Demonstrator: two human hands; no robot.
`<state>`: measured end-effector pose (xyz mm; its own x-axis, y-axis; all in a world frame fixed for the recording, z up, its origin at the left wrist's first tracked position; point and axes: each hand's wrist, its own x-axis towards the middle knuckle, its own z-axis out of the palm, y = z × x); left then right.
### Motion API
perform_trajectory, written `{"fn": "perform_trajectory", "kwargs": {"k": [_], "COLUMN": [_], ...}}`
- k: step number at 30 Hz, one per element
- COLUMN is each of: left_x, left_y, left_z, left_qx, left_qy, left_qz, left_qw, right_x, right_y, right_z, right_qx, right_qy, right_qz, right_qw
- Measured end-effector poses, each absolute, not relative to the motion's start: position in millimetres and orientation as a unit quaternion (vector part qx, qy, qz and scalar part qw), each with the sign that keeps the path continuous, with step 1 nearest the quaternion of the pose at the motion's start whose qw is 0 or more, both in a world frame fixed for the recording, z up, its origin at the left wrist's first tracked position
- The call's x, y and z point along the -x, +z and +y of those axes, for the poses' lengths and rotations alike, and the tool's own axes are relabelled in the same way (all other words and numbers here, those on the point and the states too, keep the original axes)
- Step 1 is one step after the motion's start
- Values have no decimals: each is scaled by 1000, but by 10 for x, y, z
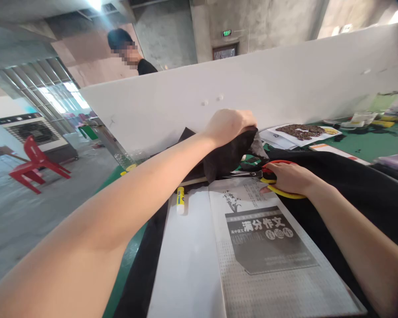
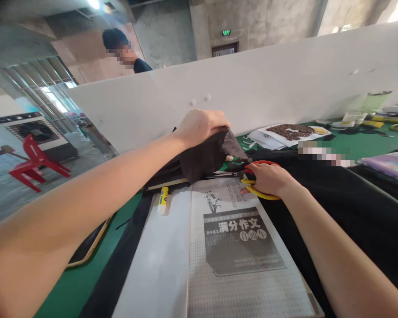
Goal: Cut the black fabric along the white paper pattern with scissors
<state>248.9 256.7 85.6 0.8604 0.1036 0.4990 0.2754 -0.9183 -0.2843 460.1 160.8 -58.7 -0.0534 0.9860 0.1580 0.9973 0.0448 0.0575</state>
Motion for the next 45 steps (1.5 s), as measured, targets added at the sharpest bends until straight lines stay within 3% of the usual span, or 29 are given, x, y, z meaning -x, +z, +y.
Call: {"fn": "perform_trajectory", "kwargs": {"k": [9,22,45], "left_x": [-2504,-2553,-2525], "left_y": [844,819,903], "left_z": [2503,2411,2482], "left_qx": [951,953,944], "left_qy": [-245,-233,-248], "left_qz": [-76,-40,-61], "left_qw": [173,187,209], "right_x": [-4491,-4299,-4455], "right_y": [-642,-622,-719], "right_z": [1655,1640,1719], "right_qx": [615,641,610], "right_qy": [-165,-201,-165], "right_qz": [-769,-739,-772], "right_qw": [65,51,67]}}
